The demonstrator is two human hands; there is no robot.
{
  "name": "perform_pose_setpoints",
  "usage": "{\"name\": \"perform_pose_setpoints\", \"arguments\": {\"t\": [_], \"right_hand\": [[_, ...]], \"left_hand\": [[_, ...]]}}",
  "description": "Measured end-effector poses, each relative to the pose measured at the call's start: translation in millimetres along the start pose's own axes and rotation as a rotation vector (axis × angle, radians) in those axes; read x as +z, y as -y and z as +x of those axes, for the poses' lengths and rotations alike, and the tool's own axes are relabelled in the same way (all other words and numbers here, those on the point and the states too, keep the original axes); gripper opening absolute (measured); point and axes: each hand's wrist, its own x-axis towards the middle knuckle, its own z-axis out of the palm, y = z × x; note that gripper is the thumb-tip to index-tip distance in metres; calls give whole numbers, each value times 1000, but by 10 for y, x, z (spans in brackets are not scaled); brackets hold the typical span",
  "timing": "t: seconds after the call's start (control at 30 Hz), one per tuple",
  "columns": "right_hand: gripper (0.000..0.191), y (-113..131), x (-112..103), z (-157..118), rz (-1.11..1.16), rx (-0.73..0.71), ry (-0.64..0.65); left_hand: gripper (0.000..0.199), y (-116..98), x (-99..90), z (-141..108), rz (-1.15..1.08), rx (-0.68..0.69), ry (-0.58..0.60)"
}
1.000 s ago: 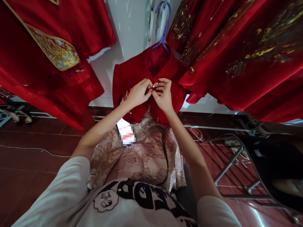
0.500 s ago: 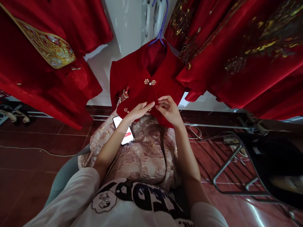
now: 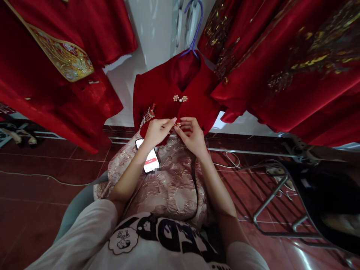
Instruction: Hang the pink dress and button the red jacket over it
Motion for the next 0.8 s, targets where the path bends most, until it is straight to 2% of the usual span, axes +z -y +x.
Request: {"name": "perform_pose_setpoints", "arguments": {"t": [0.2, 0.3, 0.4, 0.47, 0.53, 0.6, 0.7, 0.8], "right_hand": [[29, -6, 32, -4, 1, -30, -36], [25, 2, 37, -7, 1, -26, -43], [22, -2, 41, -5, -1, -21, -38], [22, -9, 44, -3, -1, -18, -35], [21, -20, 48, -2, 2, -20, -28], [21, -37, 54, -2, 1, -27, -16], [21, -80, 66, 11, 12, -34, 4], [21, -135, 91, 76, 53, -35, 8]], "left_hand": [[29, 106, -18, 20, 141, 75, -60], [17, 288, -69, 74, 221, 96, -207], [31, 612, -170, 149, 305, 125, -401], [44, 837, -248, 198, 301, 129, -458], [50, 999, -315, 233, 244, 127, -429], [47, 1070, -363, 256, 174, 135, -376], [39, 1044, -399, 290, 103, 150, -320], [34, 957, -406, 337, 56, 73, -282]]}}
